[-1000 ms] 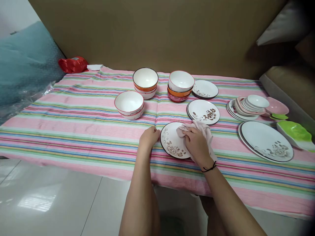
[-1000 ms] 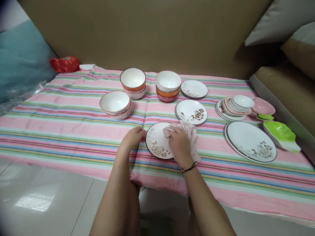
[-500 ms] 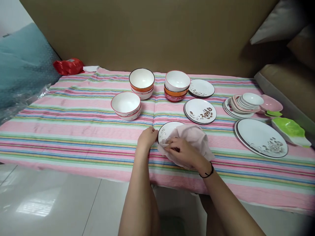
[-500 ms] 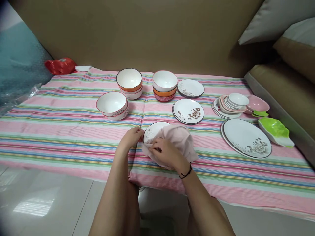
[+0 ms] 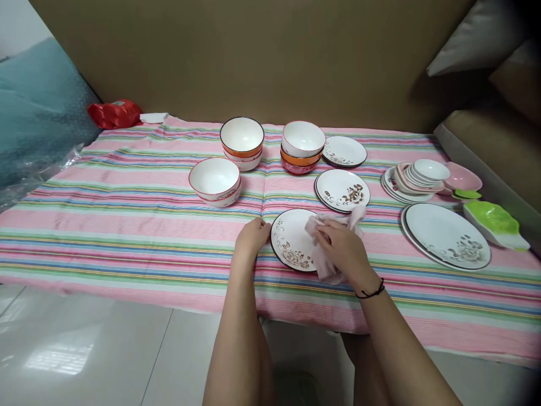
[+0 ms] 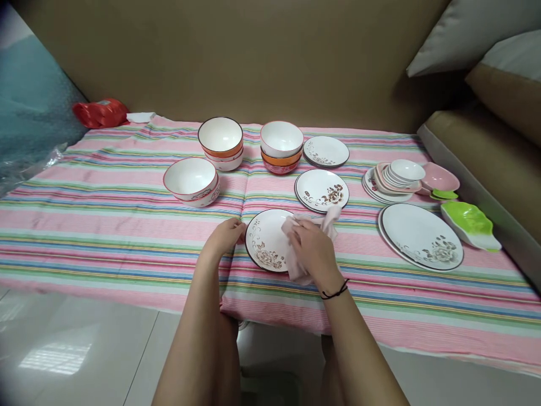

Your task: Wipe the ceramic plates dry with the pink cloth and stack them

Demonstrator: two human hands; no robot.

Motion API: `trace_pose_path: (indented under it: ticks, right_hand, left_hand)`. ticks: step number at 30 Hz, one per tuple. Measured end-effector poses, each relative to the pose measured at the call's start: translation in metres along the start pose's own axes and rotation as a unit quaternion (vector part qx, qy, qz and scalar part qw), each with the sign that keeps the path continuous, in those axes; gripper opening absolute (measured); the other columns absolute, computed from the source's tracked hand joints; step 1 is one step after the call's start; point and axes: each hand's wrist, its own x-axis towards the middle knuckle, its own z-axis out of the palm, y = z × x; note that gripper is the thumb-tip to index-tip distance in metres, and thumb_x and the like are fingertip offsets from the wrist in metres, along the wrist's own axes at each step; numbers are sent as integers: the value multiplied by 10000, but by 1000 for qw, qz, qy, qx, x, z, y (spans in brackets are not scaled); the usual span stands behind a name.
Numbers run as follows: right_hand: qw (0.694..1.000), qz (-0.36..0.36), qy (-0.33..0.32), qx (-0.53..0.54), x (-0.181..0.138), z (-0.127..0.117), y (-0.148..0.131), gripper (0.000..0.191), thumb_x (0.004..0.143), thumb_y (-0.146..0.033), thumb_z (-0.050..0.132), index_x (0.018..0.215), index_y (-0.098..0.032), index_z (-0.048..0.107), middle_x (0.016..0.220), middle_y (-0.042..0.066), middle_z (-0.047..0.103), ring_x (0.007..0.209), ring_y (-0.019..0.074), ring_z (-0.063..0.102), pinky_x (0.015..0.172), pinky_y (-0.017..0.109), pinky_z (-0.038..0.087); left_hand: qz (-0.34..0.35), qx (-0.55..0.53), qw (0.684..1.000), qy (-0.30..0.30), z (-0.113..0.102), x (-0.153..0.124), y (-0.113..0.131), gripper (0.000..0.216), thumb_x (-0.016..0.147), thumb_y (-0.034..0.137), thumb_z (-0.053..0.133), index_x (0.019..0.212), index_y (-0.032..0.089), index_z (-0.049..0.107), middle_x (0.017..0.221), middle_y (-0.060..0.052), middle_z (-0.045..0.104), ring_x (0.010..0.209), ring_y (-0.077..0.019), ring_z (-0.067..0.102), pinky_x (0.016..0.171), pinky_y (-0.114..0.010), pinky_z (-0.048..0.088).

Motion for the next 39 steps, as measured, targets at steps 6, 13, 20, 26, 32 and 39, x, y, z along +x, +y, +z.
trace_pose_path:
  ticks: [6,13,20,26,32,39]
  right_hand:
    - [992,-103,-54,41,6,29,-21,516,951,-276,427,1436,-106,391,1504,120,363,1401,248,298,1140,423,282]
    - [969,-185,-98,131,6,34,-37,471,965,-240,382,1431,-185,408,1508,71,365,1423,235,255,1163,485,224]
    - [917,-126,-83,370,2,15,-41,365,913,-145,413,1232,-209,578,1198,50,653,1076,173,616,945,335,481]
    - [930,-125,-66,338,1,17,-39,338,844,-79,426,1078,-187,644,1074,60,688,994,181,634,883,333,500]
    - [993,-100,-45,44,-1,29,-39,449,927,-369,490,1349,-219,515,1417,99,485,1345,336,345,1108,567,220]
    - [997,8,39,-59,-2,38,-30,478,947,-408,435,1342,-154,522,1366,111,539,1400,416,199,1101,636,111]
  left_hand:
    - [40,-14,999,-28,4,0,3,176,843,276,448,718,199,543,800,-62,664,771,-203,600,678,-285,422]
    - [45,-14,998,-34,5,2,3,233,875,328,437,724,192,553,785,-78,666,749,-209,600,670,-293,426]
    - [41,-12,998,-37,4,1,4,175,851,265,435,787,183,575,865,-88,680,805,-213,606,688,-291,426]
    - [51,-8,998,-36,2,0,6,230,873,315,422,771,183,582,905,-89,675,840,-219,592,702,-292,416]
    - [51,-15,998,-36,2,0,5,270,889,350,407,712,195,540,846,-82,658,803,-219,585,680,-295,404]
    - [53,-22,998,-19,1,1,4,278,891,321,416,657,204,512,825,-79,662,790,-213,590,681,-289,414]
